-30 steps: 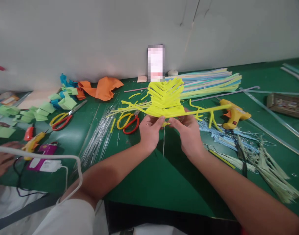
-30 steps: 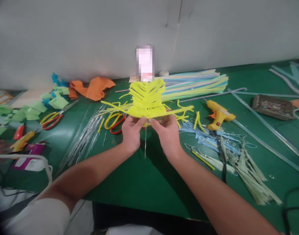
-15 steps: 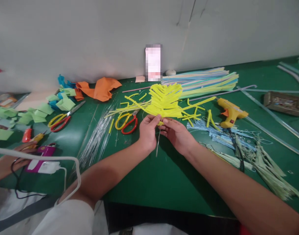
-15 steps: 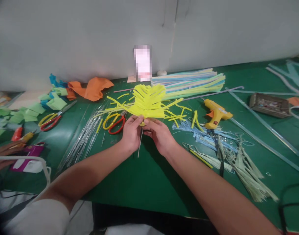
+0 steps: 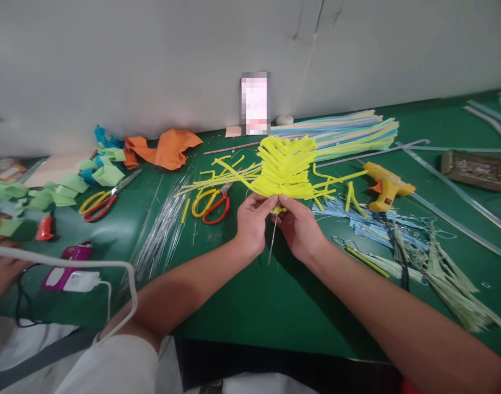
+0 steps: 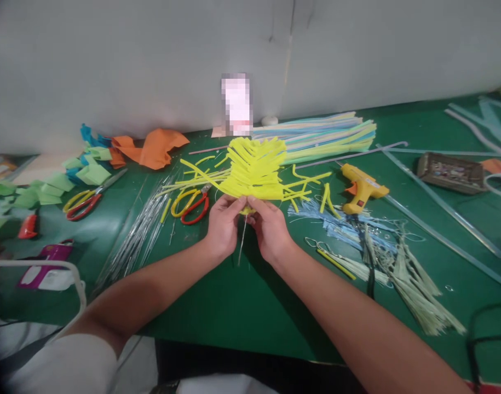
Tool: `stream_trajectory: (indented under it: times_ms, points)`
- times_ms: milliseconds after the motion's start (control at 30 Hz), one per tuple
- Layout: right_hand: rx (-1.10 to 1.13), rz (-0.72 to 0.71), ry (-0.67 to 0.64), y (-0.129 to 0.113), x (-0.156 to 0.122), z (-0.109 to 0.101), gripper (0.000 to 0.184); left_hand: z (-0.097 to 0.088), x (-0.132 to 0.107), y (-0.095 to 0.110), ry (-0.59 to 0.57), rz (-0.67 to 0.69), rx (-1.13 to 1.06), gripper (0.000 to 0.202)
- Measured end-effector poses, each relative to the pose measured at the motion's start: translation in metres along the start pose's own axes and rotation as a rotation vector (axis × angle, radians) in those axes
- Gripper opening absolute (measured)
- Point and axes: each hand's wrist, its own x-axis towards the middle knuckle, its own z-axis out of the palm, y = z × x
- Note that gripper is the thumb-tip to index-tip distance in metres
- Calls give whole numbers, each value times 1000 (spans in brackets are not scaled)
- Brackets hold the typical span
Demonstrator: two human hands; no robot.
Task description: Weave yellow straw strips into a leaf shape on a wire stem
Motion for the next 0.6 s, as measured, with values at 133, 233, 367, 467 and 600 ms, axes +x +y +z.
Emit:
stream_trajectory:
  times_ms: [133, 233, 367, 467, 600]
  points:
    - [10, -5, 5, 0, 1, -1, 18, -1, 2, 0, -1, 29, 6, 31]
    - [10, -16, 2, 0, 1, 0, 18, -3, 3, -1, -6, 43, 7, 29]
    - [-3, -4, -2, -2, 2, 1, 16, -4, 5, -2, -15, 29, 0, 27]
    - [9, -5, -6, -2, 3, 0, 15, -5, 6, -2, -26, 22, 1, 27]
    - [-7, -63, 17, -2, 3, -1, 15, -6, 7, 0, -45, 49, 53, 28]
